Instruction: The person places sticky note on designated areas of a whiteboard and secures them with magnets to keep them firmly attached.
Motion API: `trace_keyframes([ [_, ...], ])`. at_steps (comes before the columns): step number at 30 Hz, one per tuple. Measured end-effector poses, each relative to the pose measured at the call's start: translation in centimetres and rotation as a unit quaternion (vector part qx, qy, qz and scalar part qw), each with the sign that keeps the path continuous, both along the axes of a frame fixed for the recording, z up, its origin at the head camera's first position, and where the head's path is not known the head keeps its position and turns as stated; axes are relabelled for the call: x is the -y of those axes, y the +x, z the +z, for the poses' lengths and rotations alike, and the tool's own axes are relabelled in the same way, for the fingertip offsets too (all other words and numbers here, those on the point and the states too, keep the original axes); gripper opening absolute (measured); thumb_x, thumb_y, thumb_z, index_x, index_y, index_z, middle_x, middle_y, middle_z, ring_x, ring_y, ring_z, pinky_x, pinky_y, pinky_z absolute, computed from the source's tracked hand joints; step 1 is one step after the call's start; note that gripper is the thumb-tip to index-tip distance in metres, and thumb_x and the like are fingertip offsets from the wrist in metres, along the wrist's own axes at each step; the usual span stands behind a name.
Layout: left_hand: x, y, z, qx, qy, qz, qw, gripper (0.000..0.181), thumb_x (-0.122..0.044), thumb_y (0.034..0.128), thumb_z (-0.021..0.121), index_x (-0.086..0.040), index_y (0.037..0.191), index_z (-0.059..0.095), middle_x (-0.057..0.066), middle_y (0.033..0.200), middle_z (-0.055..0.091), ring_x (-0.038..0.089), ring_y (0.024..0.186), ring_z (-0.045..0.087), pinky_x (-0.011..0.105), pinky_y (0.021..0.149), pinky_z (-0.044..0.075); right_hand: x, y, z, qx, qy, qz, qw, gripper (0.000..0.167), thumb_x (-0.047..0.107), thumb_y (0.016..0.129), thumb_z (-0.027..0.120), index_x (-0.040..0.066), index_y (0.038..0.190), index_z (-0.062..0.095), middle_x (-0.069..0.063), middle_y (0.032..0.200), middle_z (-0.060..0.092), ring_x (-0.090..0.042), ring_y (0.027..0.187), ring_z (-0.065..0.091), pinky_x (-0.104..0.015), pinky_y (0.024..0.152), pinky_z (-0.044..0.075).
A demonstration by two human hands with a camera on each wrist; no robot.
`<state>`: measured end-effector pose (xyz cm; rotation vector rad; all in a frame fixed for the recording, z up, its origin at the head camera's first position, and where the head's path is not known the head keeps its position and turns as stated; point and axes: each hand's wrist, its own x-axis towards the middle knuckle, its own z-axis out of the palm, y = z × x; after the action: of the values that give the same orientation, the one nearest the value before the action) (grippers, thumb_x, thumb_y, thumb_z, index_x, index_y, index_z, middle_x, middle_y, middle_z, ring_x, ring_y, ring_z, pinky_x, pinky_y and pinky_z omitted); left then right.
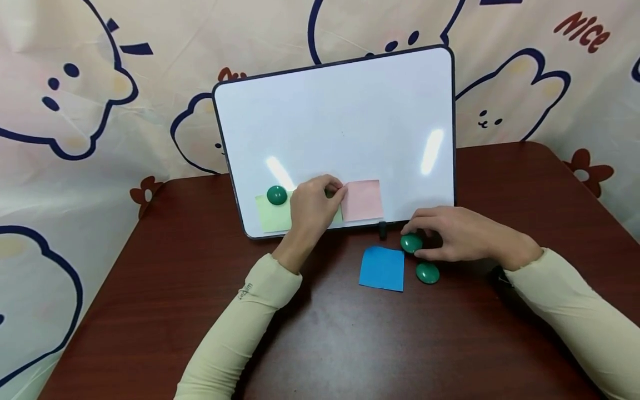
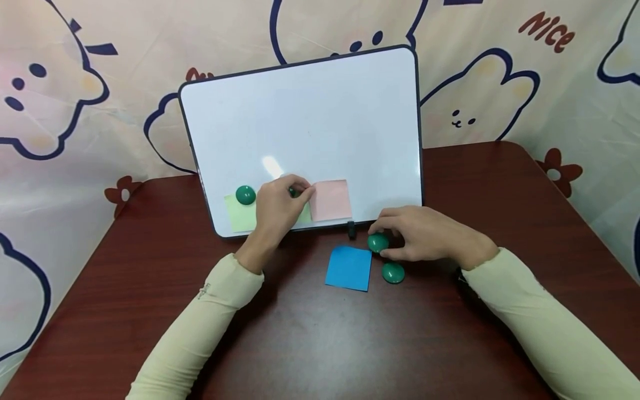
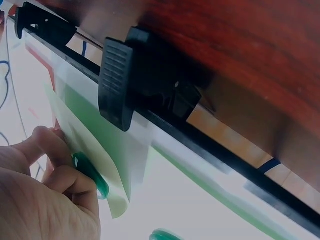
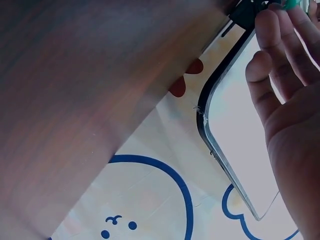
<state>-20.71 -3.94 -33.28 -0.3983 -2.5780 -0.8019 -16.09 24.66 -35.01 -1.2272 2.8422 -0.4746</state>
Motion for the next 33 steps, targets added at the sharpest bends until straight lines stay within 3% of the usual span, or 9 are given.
trace_keyframes([
  [22, 0.0, -0.1, 0.0, 0.0, 0.002, -0.004, 1.0, 0.017, -0.028, 0.0901, 0.075, -0.011, 0.091, 0.077, 0.003, 0.086, 0.077, 0.014, 0.078, 0.07, 0.03, 0.069, 0.055, 1.9, 0.0, 0.5, 0.002, -0.029, 0.023, 0.9993, 0.038, 0.037, 0.083, 0.08, 0.028, 0.118, 0.069, 0.018, 0.104, 0.062, -0.001, 0.083, 0.054, -0.022, 0.071, 0.051],
  [33, 0.1, 0.0, 0.0, 0.007, 0.0, 0.0, 1.0, 0.017, -0.029, 0.09, 0.075, -0.011, 0.092, 0.077, 0.003, 0.086, 0.077, 0.014, 0.078, 0.07, 0.03, 0.069, 0.055, 3.9, -0.3, 0.5, -0.007, -0.055, 0.05, 0.9972, 0.04, 0.038, 0.083, 0.08, 0.028, 0.12, 0.068, 0.017, 0.111, 0.064, 0.0, 0.091, 0.056, -0.025, 0.078, 0.054],
])
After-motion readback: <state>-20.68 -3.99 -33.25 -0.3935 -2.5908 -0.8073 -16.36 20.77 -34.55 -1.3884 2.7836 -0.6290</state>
